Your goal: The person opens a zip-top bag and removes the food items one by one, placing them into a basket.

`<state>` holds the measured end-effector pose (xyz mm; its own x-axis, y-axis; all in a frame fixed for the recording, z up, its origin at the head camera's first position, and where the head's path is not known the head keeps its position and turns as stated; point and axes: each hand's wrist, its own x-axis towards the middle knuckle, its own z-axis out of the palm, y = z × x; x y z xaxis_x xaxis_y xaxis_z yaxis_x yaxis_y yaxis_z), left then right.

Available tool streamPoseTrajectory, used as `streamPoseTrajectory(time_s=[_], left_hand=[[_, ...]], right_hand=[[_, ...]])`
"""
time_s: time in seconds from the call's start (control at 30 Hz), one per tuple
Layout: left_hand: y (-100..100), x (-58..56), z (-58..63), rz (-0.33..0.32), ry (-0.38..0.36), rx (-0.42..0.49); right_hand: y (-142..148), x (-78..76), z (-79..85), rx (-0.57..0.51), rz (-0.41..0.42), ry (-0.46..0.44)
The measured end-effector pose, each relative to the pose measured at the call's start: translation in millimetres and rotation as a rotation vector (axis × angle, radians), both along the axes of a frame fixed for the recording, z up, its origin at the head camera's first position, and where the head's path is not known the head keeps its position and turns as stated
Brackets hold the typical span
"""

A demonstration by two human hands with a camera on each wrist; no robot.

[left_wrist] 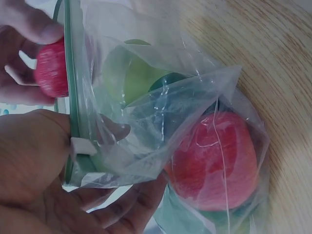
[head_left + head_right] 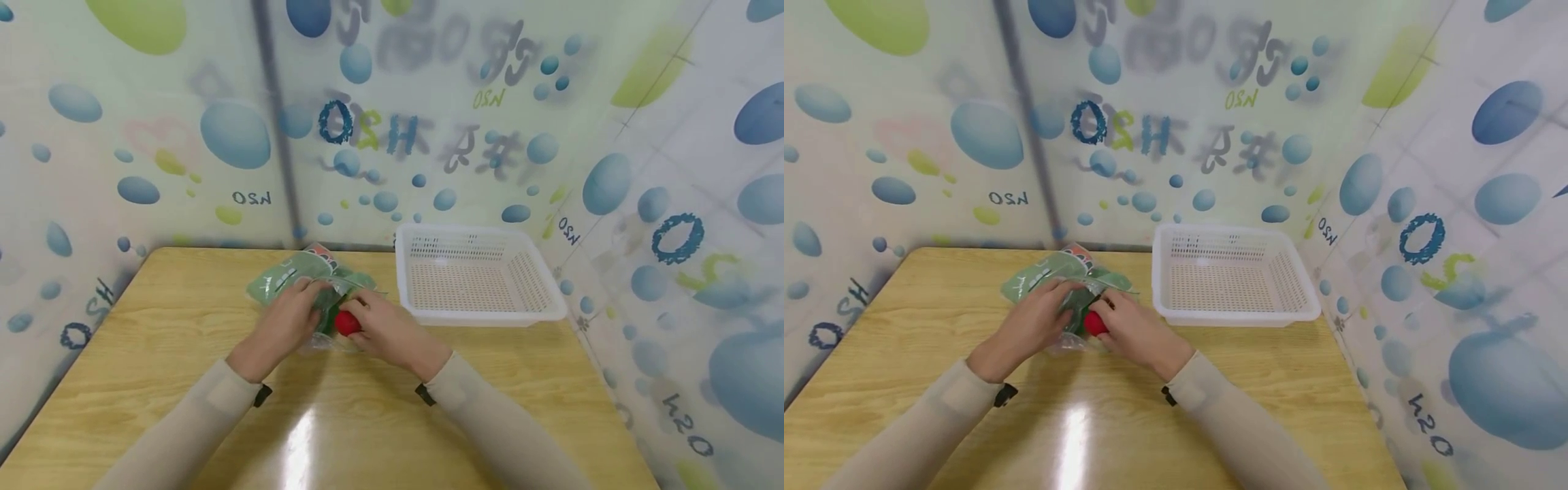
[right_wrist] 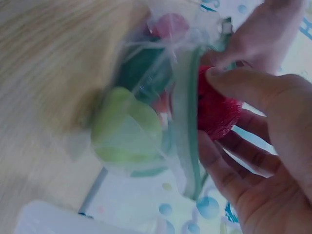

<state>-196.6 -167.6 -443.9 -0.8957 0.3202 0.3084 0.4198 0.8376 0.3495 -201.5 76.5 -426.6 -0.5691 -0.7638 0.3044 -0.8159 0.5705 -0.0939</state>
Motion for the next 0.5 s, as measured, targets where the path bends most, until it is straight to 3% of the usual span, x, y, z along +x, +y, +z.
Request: streamPoseTrajectory(time_s=[0.23,0.5], left_hand=[[-1.9,0.9,-0.6,0.005,-0.012,0.008],[-3.0,3.0,-2.7,0.014,-0.029,0.011]], right_hand=[[25.2,-1.4,14.3,-0.151,-0.010,0.052],[73.0,-16.2,26.6,-0.262,-0.127,0.017]])
